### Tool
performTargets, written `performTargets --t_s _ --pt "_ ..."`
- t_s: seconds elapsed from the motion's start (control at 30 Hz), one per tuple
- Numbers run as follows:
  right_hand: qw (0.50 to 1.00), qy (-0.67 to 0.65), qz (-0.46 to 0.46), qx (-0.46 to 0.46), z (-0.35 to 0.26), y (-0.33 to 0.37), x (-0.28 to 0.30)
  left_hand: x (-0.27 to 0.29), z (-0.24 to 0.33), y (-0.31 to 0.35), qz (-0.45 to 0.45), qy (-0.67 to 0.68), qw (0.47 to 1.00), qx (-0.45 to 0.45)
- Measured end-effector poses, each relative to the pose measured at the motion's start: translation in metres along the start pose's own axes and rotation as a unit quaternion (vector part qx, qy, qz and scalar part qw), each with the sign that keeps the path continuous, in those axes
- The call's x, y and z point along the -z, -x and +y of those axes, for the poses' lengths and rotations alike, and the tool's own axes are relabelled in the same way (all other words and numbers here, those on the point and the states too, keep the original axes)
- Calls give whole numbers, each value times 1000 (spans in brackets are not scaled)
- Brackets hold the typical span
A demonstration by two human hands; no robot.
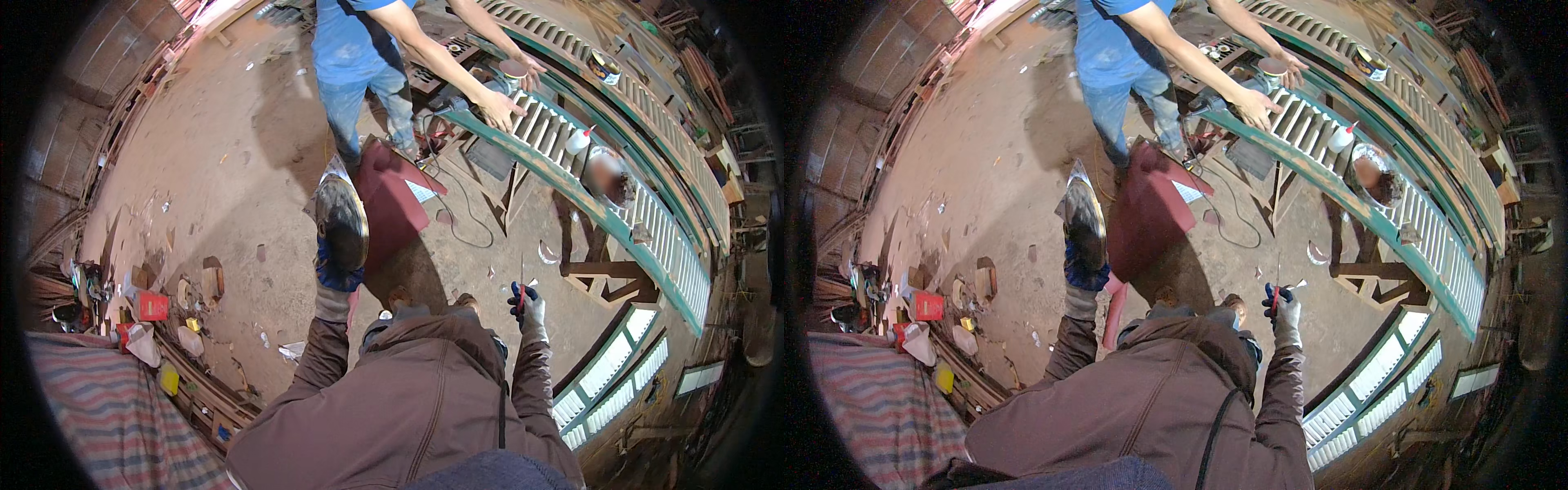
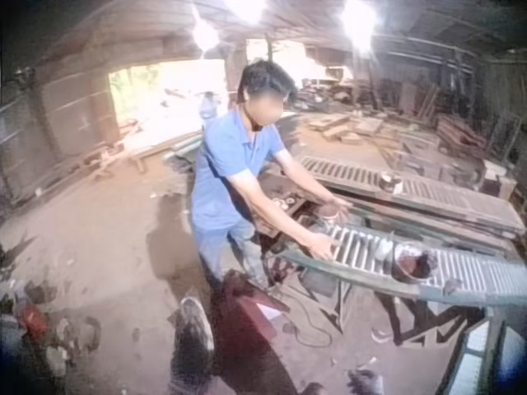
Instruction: The person uses a power sander to smooth the surface of a green wooden shutter, then applies a brown paste with a putty knife to fill gaps and imperfections. The person works on the shutter while standing in a cluttered workshop.
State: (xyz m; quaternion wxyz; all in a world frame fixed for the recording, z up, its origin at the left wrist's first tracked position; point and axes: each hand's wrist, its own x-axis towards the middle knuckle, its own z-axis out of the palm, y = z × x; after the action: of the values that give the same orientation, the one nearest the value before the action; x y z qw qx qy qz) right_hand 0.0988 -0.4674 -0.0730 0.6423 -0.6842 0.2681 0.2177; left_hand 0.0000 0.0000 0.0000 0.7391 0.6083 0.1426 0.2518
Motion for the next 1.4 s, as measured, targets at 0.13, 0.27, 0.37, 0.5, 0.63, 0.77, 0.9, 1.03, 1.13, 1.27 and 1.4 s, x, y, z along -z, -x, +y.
performTargets --t_s 0.13,0.27,0.37,0.5,0.63,0.77,0.9,1.03,1.13,1.27,1.4 --pt "999 26 -3 -21 -8 16 -3 -16 15 -1 -32 132 990 27" --pt "1000 8 10 -11 -2 12 -3 -20 16 -6 -28 183 982 34" --pt "1000 14 -4 -17 -12 21 -10 -4 5 -5 -25 264 959 97" --pt "1000 -10 -18 2 0 17 -6 4 2 -4 -74 228 964 111" --pt "1000 7 -13 -10 -2 21 -12 -6 6 0 -85 240 964 84" --pt "999 -16 -35 -10 12 13 -7 -10 14 1 -102 328 931 127" --pt "999 -21 -43 -12 12 10 -8 -20 31 -1 -104 400 895 166" --pt "999 16 -43 -6 14 9 -10 -13 20 1 -28 404 897 178" --pt "999 31 -32 -9 13 9 -14 -15 22 2 -18 416 894 163" --pt "999 23 -41 -3 6 8 -22 -23 30 1 -54 419 896 139" --pt "999 7 -41 -6 2 15 -24 -30 37 -1 -86 426 888 151"
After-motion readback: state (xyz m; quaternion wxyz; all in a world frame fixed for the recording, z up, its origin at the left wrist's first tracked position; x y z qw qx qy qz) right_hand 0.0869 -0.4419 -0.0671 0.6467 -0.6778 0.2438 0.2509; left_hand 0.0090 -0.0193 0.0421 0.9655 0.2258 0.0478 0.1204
